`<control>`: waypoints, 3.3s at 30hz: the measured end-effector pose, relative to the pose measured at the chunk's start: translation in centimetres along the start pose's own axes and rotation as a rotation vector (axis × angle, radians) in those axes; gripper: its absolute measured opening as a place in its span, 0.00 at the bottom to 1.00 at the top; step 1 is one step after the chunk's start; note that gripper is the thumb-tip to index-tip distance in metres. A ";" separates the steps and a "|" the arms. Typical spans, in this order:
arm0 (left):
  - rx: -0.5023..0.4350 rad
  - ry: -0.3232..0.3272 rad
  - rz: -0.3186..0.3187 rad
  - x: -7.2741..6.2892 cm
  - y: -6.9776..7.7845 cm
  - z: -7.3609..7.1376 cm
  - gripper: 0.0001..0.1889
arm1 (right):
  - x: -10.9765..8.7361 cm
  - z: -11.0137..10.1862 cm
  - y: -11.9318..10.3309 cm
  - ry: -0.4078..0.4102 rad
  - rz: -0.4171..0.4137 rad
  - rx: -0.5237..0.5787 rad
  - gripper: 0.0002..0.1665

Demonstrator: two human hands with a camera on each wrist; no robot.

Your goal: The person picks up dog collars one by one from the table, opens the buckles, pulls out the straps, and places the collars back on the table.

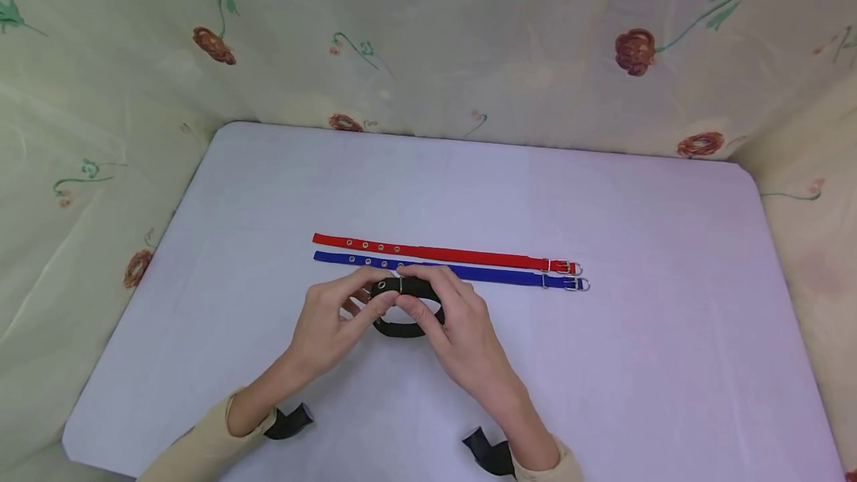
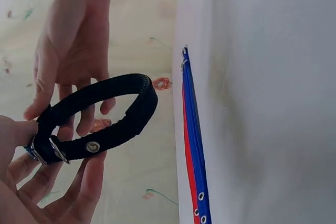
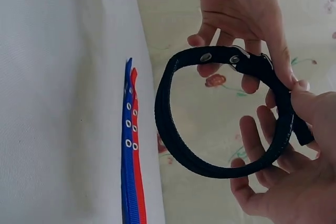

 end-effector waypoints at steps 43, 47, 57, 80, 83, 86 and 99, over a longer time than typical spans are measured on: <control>-0.153 -0.063 -0.066 -0.9 0.2 0.4 0.10 | -0.4 -0.7 0.3 -0.025 0.050 0.092 0.18; -0.207 -0.074 -0.084 -1.0 0.1 0.4 0.10 | -0.5 -0.8 0.4 -0.022 0.053 0.089 0.18; -0.346 -0.066 -0.112 -1.3 -0.2 0.9 0.09 | -0.4 -1.0 0.5 0.043 0.028 0.098 0.17; -0.230 -0.090 -0.063 -1.1 0.6 0.6 0.11 | -0.5 -0.8 0.2 0.022 -0.037 0.098 0.16; -0.244 -0.062 -0.064 -1.2 0.6 0.7 0.11 | -0.5 -0.8 0.2 0.027 -0.041 0.082 0.17; -0.280 -0.041 -0.073 -1.3 0.5 0.7 0.10 | -0.5 -0.8 0.3 0.032 -0.041 0.063 0.17; -0.394 -0.075 -0.108 -1.5 0.1 0.7 0.09 | -0.5 -0.8 0.3 0.058 -0.035 0.090 0.16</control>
Point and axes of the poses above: each hand's wrist, its own x-axis towards the middle knuckle, its own z-axis out of the palm, y = z × x, the point moved 2 cm from there along x, towards the middle knuckle, and after that the axes turned 3 degrees about -z, right-handed, at the moved point
